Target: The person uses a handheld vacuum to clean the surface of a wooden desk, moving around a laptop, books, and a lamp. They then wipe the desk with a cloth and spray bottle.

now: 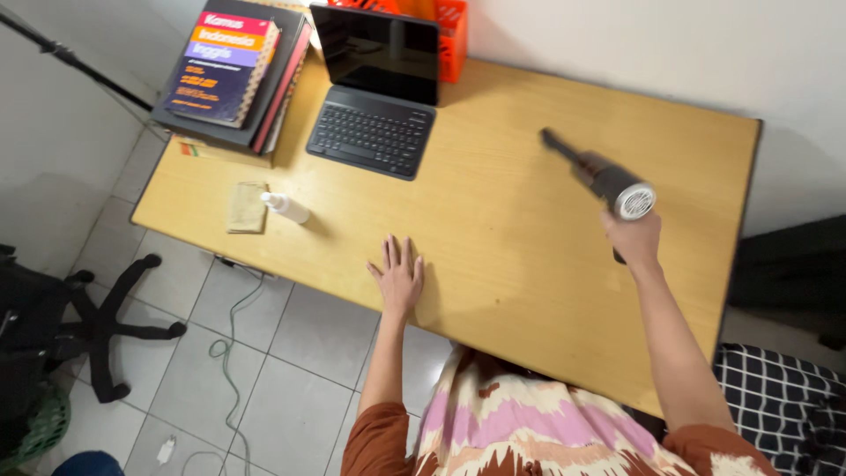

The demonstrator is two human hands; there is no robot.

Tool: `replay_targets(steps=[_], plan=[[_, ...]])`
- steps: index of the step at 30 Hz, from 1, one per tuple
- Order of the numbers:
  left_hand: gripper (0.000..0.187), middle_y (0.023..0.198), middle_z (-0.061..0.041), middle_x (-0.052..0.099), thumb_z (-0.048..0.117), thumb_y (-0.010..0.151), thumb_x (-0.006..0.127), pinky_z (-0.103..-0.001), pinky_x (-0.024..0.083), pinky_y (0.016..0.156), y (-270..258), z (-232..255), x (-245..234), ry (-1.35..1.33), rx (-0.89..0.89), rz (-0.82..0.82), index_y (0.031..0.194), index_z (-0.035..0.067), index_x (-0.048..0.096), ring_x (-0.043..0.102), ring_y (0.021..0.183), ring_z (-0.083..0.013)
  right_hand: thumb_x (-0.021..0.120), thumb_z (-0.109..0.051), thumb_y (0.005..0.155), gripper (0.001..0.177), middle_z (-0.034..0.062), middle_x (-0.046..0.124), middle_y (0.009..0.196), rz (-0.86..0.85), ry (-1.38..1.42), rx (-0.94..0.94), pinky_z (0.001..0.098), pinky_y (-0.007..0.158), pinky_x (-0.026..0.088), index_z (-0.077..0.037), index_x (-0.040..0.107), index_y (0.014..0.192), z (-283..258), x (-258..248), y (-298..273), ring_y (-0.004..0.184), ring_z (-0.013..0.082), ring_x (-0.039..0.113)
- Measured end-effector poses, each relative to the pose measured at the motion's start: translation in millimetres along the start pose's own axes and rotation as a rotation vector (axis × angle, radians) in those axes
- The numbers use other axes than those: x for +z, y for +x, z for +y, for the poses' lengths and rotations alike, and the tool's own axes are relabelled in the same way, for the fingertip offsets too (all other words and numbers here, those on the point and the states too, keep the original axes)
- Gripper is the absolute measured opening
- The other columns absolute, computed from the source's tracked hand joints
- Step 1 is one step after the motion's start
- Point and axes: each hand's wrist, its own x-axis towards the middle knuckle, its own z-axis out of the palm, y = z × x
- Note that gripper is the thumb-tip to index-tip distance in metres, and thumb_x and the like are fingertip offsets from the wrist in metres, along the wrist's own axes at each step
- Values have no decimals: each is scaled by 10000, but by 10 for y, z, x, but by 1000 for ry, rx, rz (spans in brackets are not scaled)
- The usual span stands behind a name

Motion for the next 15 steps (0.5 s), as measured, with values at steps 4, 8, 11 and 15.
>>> replay_targets(steps=[4,8,11,15], plan=[[645,1717,-74,138,541,1029,418,-751,-13,1155,-1,-290,-78,35,96,-78,1616,308,290,133,1576,-275,872,-251,728,388,73,692,703,-503,-204,159,371,490,511,-57,719,1028,-36,344,-390,535,179,597],[657,1729,-49,104,567,1035,396,-743,-33,1167,2,-302,-72,30,100,-109,1631,330,252,91,1590,-256,847,-250,755,328,78,716,721,-446,-185,191,374,543,527,-73,758,1015,-78,610,-381,586,196,655],[660,1731,-47,95,566,1034,394,-741,-39,1164,-5,-316,-90,10,96,-136,1632,329,246,78,1591,-253,830,-263,837,299,70,730,811,-98,-38,9,345,637,549,-48,750,1030,-40,849,-66,699,170,692],[659,1725,-44,94,566,1033,400,-741,-40,1160,29,-313,-92,0,94,-147,1628,329,246,75,1582,-259,845,-282,881,301,114,741,839,-28,-283,-68,382,690,566,-22,755,1005,-106,1061,279,798,210,729]])
